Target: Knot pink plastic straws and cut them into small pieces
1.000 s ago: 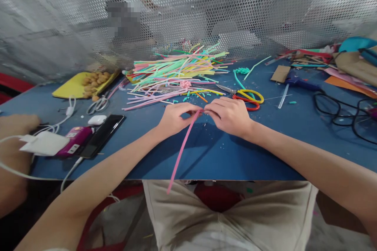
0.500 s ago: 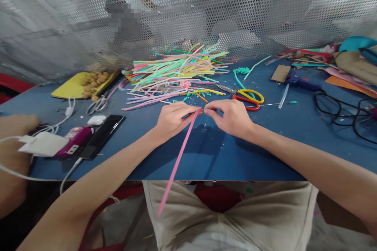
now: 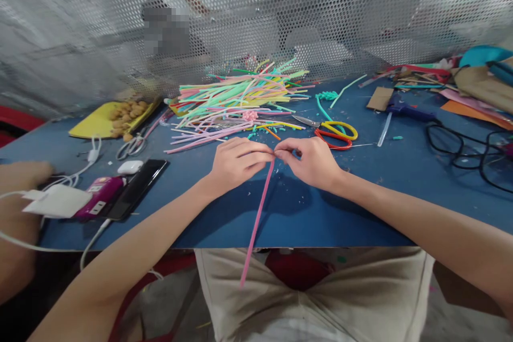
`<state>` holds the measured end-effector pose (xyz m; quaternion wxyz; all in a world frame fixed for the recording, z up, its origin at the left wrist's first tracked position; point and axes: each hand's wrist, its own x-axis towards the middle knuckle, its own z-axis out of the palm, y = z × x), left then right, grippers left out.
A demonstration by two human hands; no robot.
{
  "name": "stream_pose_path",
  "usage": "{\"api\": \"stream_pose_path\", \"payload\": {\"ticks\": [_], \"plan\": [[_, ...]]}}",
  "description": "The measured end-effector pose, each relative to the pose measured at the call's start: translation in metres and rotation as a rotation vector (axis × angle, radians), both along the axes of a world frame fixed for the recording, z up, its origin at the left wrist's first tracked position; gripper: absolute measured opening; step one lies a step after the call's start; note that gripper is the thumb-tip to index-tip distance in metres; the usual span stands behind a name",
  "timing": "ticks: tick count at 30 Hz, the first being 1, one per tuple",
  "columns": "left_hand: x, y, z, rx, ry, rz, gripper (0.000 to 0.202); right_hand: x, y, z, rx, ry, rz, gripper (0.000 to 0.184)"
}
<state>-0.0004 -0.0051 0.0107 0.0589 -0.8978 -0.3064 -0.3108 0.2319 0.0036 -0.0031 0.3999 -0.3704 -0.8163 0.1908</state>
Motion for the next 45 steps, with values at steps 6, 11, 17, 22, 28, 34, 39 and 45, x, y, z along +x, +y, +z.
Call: {"api": "stream_pose_path", "payload": {"ticks": [6, 11, 17, 22, 28, 34, 39, 45], "plan": [[0.007, -0.003, 0.007, -0.288, -0.445, -0.079, 0.02, -0.002, -0.002, 0.004, 0.054, 0.103, -0.054, 0.017], [0.02, -0.012, 0.009, -0.879, -0.676, -0.112, 0.036, -0.001, -0.006, 0.009, 0.202, 0.101, -0.102, 0.013], [0.03, -0.021, 0.004, -1.232, -0.691, -0.268, 0.036, -0.004, -0.01, 0.007, 0.164, 0.131, -0.072, 0.011], [0.027, -0.021, 0.009, -1.086, -0.578, -0.215, 0.039, -0.008, -0.018, 0.014, -0.075, 0.266, -0.01, 0.015], [0.018, -0.021, 0.023, -0.658, -0.281, -0.084, 0.035, -0.001, -0.021, 0.025, -0.141, 0.284, 0.175, 0.014], [0.007, -0.015, 0.026, -0.267, -0.145, -0.125, 0.022, 0.007, -0.014, 0.026, -0.121, 0.228, 0.292, 0.015], [0.0, -0.011, 0.027, -0.158, -0.091, -0.155, 0.017, 0.011, -0.011, 0.027, -0.056, 0.132, 0.311, 0.014], [-0.002, -0.01, 0.023, 0.009, 0.098, -0.099, 0.017, 0.02, 0.004, 0.029, 0.249, -0.192, 0.477, 0.015]]}}
